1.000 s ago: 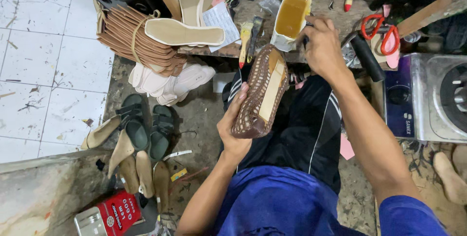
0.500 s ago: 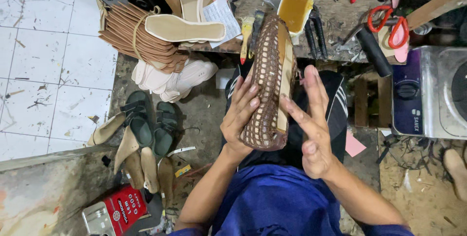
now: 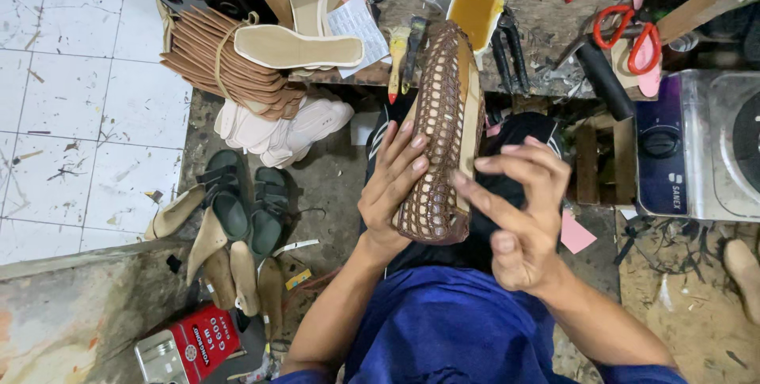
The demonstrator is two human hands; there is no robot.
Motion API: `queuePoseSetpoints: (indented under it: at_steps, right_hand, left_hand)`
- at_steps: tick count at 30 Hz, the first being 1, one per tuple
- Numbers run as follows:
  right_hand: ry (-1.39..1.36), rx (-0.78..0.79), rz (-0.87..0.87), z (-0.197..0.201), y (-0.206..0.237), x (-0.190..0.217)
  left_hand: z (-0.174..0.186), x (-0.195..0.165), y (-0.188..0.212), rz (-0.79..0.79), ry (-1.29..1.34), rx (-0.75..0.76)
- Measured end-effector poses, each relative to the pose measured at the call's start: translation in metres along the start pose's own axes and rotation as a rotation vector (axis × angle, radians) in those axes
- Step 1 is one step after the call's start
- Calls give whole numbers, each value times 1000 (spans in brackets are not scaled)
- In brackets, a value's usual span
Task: The person applies a yellowish liquid to the sole of a brown patterned shoe using their fingers. They repeatedly dip their fingers into a container and spread the liquid across the sole surface. The person handles two shoes in total, placing the first on a shelf and then working on the second.
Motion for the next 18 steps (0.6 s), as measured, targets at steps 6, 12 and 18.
queuePoseSetpoints:
  at_steps: [6,12,18]
  right_hand:
    - [-42,23,-10,1,0,-8]
    - [-64,33,-29,3,1,-12]
    - [-124,-23,-5,4,2,-14]
  left_hand:
    - [3,-2,-2,-8,15,41]
    - [2,-4,-1,18,35,61]
    - [3,-4,-2,32,33,77]
Point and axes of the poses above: each hand's wrist, its own y-axis away from the middle knuckle, its own z-axis out of the back of the hand, x = y × z, the point moved 3 cm from there along -y, towards the middle knuckle, and after that the axes turned 3 degrees about -y, right-handed, at the moved point
